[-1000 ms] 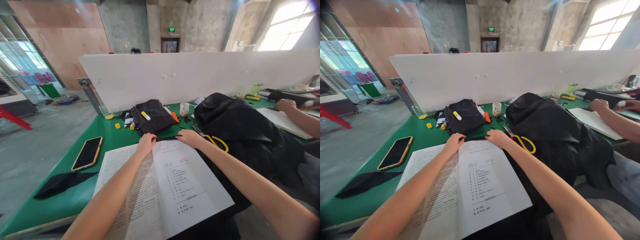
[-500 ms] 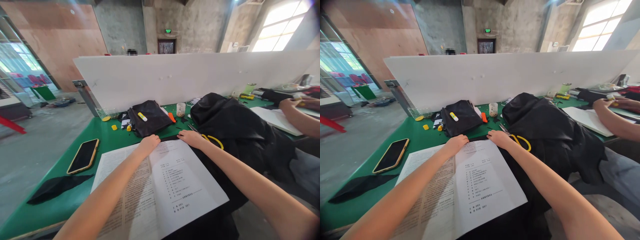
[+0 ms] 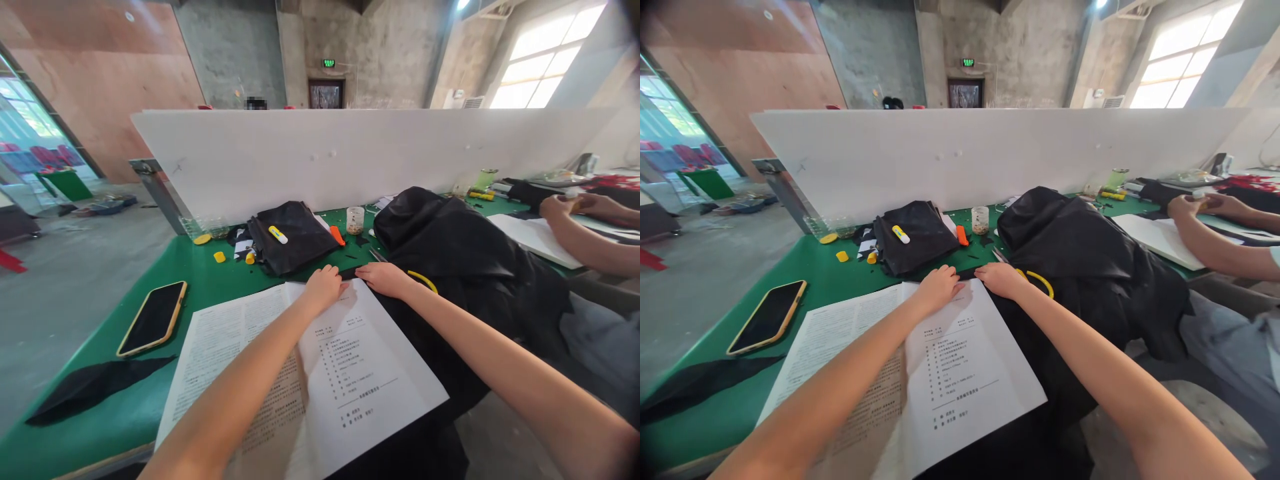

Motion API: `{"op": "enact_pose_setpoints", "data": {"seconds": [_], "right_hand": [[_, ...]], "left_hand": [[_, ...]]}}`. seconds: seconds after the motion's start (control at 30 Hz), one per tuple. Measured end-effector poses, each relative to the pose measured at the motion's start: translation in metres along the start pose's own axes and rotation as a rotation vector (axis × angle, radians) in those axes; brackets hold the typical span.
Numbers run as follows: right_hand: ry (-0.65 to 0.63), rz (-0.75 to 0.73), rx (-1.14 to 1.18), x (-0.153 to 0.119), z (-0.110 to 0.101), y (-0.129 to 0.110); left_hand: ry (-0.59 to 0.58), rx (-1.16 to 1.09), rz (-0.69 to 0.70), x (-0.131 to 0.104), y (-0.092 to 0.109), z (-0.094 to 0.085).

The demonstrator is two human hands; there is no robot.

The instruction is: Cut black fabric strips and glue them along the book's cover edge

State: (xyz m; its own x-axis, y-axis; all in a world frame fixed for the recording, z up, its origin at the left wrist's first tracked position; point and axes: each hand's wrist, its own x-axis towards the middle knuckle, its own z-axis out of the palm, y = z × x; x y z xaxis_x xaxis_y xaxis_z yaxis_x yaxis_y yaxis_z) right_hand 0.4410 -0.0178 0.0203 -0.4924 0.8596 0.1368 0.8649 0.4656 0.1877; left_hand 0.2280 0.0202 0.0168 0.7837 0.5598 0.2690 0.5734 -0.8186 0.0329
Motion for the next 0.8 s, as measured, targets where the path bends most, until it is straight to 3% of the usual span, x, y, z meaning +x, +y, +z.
{"op": "enact_pose_setpoints", "data": {"seconds": [0.13, 0.27, 0.4, 0.57, 0.8], "right_hand": [[-0.004, 0.042, 0.077, -0.003, -0.003, 0.000], [0.005, 0.124, 0.176, 0.003, -0.007, 0.002], [0.041, 0.312, 0.254, 0.018, -0.008, 0.012], [0.028, 0.571, 0.311, 0.037, -0.001, 0.018], [-0.094, 0.599, 0.378, 0.053, 0.001, 0.013]], "left_hand": [[0.024, -0.045, 0.001, -0.004, 0.002, 0.007], [-0.067, -0.099, 0.032, -0.008, -0.001, 0.017], [-0.190, -0.132, 0.000, -0.008, 0.002, 0.018], [-0.238, -0.113, -0.029, -0.008, 0.008, 0.012], [-0.251, -0.089, -0.024, -0.008, 0.007, 0.012]]}}
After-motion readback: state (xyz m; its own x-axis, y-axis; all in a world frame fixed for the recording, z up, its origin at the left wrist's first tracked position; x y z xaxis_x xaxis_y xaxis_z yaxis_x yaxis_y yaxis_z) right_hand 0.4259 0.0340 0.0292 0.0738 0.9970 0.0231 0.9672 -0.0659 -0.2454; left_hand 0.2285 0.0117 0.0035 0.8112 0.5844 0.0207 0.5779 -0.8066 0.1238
